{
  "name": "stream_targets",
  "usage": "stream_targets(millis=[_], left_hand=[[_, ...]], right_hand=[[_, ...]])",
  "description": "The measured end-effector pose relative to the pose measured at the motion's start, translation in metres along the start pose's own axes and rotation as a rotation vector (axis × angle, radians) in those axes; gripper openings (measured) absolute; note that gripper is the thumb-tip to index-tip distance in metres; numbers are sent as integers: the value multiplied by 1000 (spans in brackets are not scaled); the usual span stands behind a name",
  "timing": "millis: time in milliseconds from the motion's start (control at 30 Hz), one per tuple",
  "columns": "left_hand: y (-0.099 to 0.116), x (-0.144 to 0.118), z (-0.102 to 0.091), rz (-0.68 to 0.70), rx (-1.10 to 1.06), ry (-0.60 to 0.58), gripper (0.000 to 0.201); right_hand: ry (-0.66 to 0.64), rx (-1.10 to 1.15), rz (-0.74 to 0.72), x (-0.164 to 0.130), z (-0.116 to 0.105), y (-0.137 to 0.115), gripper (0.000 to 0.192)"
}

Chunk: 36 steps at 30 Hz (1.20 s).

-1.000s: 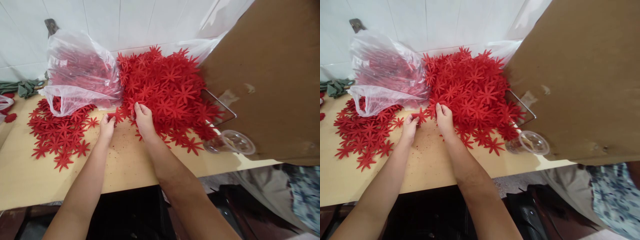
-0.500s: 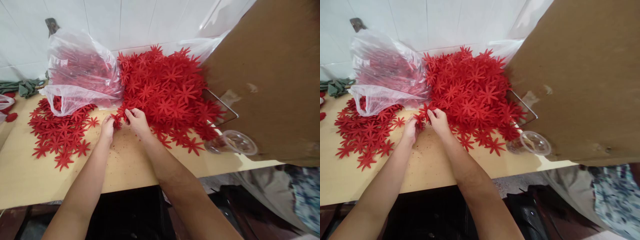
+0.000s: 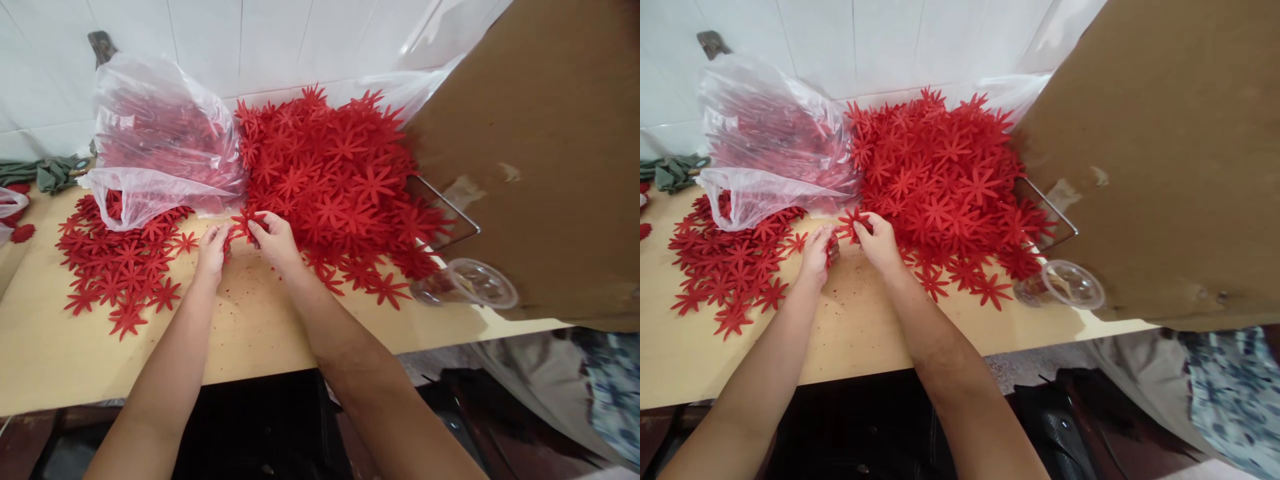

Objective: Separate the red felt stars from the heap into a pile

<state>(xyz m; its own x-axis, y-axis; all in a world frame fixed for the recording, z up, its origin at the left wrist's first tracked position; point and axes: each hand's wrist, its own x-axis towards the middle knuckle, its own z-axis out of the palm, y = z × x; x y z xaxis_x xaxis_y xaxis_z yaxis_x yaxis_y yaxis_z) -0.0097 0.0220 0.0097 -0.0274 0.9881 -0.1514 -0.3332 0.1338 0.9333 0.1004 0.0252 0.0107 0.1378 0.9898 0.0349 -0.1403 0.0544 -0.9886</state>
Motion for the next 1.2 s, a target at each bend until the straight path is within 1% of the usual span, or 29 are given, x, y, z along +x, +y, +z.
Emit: stream_targets(millis=[67,133,267,433,500,600,667,767,900,1033,1200], left_hand=[[-1,0,1,74,58,-5,18],[0,0,2,108,94,-29,24],[3,-2,3,69,68,-79,22],[5,-4,4,71,11,-148,20],[4,-3,3,76,-1,-117,18],[1,2,0,72,19,-37,10],[0,5,-2,84,23,-3,6],[-1,8,-4,108,15,18,6],[-2,9,-4,154,61,63,7],[-1,10,-5,194,82,125,7],[-1,10,-7,191,110,135,9]], right_hand=[[-15,-17,2,0,0,0,14],[-27,-45,-23,0,0,1,18],[-30,-162,-107,-1,-2,3,33],[-89,-255,-194,-2,-3,4,39],[-103,-263,-207,-2,-3,5,40],[-123,-238,-206,-2,-1,6,39],[-171,-196,-213,-1,1,8,35],[-231,-170,-232,-1,2,9,29],[-195,-230,-208,-1,0,7,24],[-143,-275,-185,-1,-4,4,26],[-117,-264,-200,-1,-8,1,25]])
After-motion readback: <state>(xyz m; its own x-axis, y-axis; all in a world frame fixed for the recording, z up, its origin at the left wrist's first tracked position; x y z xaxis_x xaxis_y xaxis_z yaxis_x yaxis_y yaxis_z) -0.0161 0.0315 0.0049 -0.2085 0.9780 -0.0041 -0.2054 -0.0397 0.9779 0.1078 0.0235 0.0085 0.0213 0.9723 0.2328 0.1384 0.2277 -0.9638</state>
